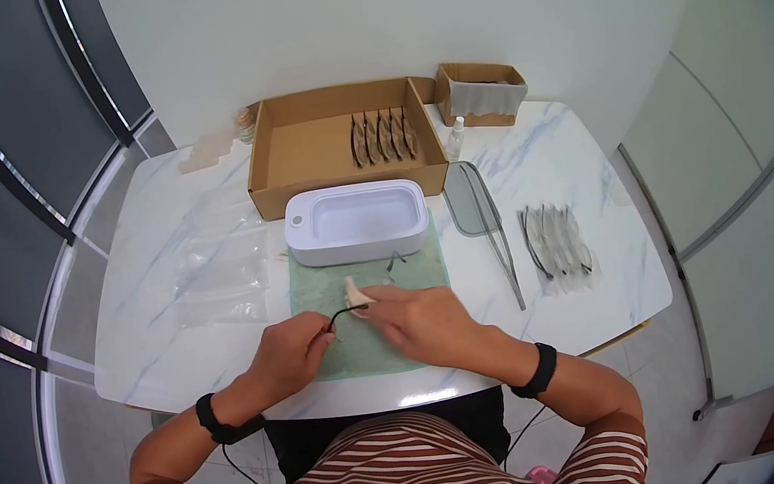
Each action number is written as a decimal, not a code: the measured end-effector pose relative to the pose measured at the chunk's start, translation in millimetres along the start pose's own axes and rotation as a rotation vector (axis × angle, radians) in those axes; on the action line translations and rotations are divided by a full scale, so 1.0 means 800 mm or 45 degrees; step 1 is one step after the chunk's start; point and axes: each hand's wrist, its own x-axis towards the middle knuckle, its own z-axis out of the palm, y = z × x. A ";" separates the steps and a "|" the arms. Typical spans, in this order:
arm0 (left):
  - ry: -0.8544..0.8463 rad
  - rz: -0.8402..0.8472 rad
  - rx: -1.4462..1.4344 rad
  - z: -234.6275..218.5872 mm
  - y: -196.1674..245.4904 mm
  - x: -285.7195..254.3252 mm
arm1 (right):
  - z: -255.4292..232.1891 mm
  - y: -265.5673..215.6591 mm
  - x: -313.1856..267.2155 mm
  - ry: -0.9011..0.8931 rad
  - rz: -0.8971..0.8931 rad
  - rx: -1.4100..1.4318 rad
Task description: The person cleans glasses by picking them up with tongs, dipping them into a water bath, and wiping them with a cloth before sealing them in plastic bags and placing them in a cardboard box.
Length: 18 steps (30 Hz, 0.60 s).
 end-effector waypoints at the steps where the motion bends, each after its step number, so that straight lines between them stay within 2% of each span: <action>1: 0.003 -0.006 0.003 -0.001 -0.002 0.001 | -0.008 -0.001 -0.004 -0.002 -0.005 0.005; 3: 0.078 0.036 0.067 -0.002 -0.006 0.006 | -0.023 0.003 -0.016 0.056 0.241 0.076; 5: 0.072 0.074 0.176 -0.006 -0.010 0.011 | -0.026 0.013 -0.029 0.100 0.250 0.064; 7: 0.062 0.116 0.286 -0.005 -0.012 0.014 | -0.032 0.018 -0.039 0.057 0.456 0.100; 14: -0.013 0.161 0.505 0.008 -0.028 0.025 | -0.030 0.034 -0.057 0.091 0.523 0.103; 18: -0.077 0.224 0.594 0.004 -0.030 0.030 | -0.028 0.040 -0.058 0.061 0.419 0.059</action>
